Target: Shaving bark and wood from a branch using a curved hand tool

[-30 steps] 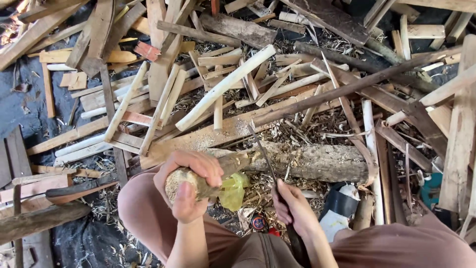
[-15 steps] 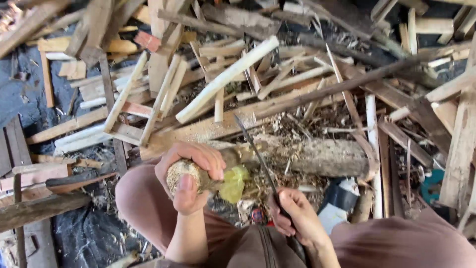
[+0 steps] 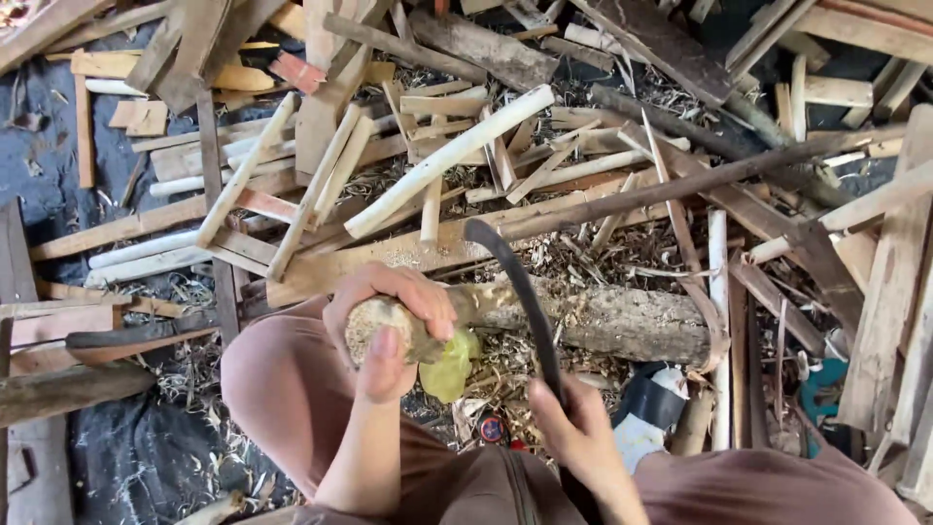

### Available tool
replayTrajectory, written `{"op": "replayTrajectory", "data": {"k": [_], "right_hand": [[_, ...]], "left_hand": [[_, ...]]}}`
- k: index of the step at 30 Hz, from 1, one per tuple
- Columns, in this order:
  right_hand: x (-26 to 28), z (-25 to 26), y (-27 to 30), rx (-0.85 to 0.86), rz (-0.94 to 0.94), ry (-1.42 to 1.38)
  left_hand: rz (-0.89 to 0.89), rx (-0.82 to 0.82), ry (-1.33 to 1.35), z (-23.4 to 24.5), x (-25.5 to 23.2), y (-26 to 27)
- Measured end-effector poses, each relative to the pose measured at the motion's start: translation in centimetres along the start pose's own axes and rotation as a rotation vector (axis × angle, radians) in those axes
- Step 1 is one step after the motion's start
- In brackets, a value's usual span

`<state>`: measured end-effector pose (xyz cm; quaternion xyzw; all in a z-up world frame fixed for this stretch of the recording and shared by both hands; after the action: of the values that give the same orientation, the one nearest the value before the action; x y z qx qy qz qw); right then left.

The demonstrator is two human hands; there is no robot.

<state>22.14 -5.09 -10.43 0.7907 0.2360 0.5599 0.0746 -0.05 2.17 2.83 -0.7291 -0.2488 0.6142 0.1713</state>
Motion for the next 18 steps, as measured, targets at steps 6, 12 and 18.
{"op": "replayTrajectory", "data": {"k": [6,12,18], "right_hand": [[-4.8,0.1,-4.3,-0.187,-0.104,0.465],[2.7,-2.2,0.4,-0.254,0.130,0.537],[-2.3,-1.8,-4.3,-0.161,-0.285,0.492]], "left_hand": [[0.000,0.009,0.048,-0.8,0.0,0.6],[-0.013,0.069,-0.032,-2.1,-1.1,0.2],[-0.018,0.065,-0.063,-2.2,-1.4,0.6]]}}
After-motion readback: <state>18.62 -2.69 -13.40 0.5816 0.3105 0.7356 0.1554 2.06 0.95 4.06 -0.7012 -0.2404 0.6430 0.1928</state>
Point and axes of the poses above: each hand's wrist, its own y-axis away from the middle knuckle, its own z-axis out of the back of the hand, x = y × z, the point moved 3 cm from there along -y, towards the middle knuckle, and after that the axes turned 14 degrees about -y, right-handed, at the moved point
